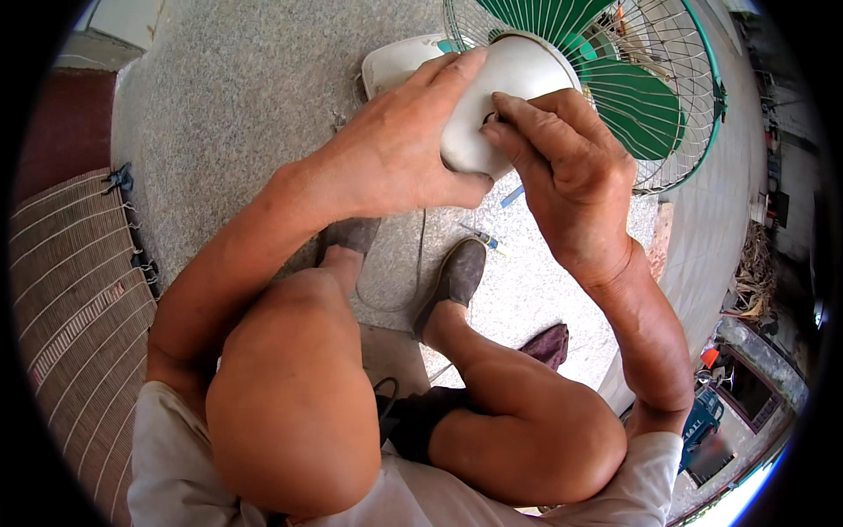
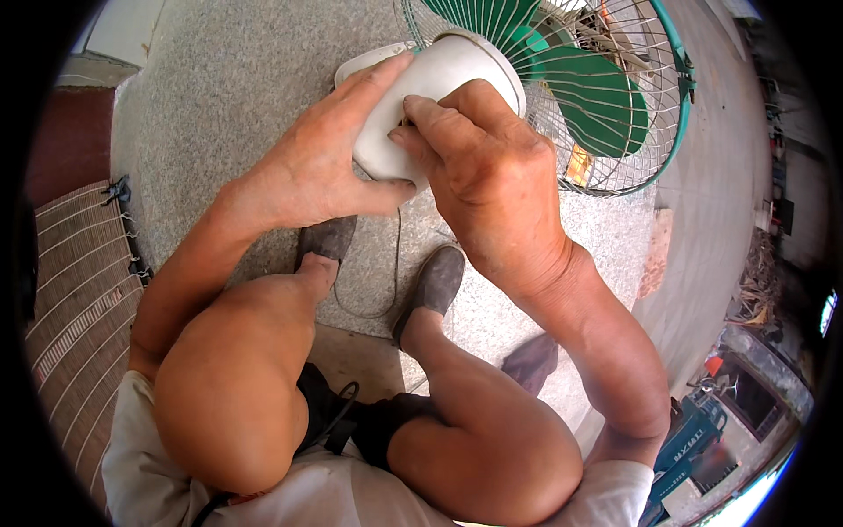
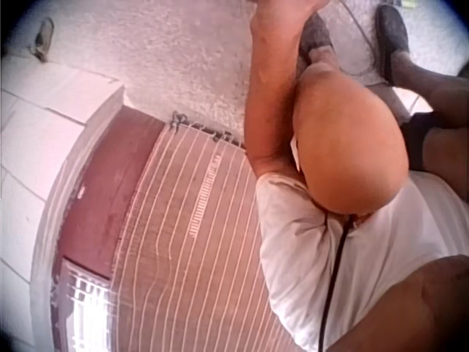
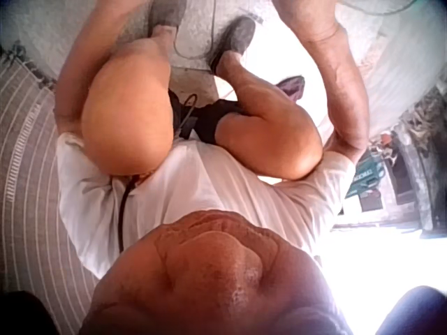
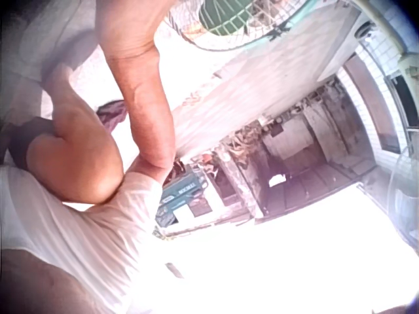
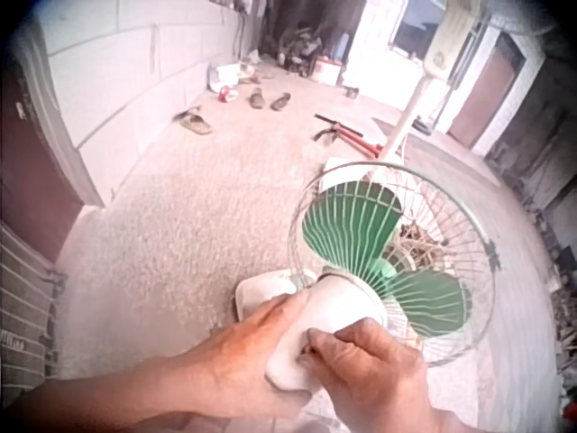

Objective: The person uses a screwdriver to tighten a screw on the back of a white fan housing. After securing the screw, the person wipes the fan housing and the base with a dark cloth.

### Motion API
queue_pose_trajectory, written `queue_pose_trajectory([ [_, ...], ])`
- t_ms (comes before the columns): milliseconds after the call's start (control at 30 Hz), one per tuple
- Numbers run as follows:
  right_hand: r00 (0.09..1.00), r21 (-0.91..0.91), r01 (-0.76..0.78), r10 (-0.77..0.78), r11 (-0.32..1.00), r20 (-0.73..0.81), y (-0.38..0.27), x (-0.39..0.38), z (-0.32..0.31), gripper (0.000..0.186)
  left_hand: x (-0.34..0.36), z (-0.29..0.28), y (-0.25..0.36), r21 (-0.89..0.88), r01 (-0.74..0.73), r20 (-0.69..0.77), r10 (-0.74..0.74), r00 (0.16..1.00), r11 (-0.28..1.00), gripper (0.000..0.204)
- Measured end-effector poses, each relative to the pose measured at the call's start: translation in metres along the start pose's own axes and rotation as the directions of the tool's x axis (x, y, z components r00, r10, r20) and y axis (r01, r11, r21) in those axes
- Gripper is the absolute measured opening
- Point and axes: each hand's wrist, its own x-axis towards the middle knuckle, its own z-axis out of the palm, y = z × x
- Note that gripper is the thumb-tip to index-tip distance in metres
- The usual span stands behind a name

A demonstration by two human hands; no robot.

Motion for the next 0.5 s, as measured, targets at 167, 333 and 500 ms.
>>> queue_pose_trajectory([
  [167,1.000,0.130,0.010,-0.008,0.991,-0.013,0.005,0.000,0.005,0.025,-0.002,0.000,-0.003,-0.029,0.002,-0.019,-0.003,1.000,1.000,0.095],
  [333,0.999,0.189,0.023,-0.028,0.982,0.023,0.003,0.000,0.002,0.026,-0.002,-0.005,-0.002,-0.043,-0.009,-0.028,0.008,1.000,0.999,0.092],
  [500,0.991,0.221,-0.056,0.026,0.974,0.133,0.001,0.001,-0.004,0.031,-0.006,-0.005,0.007,0.023,-0.036,-0.196,0.040,0.980,0.999,0.073],
])
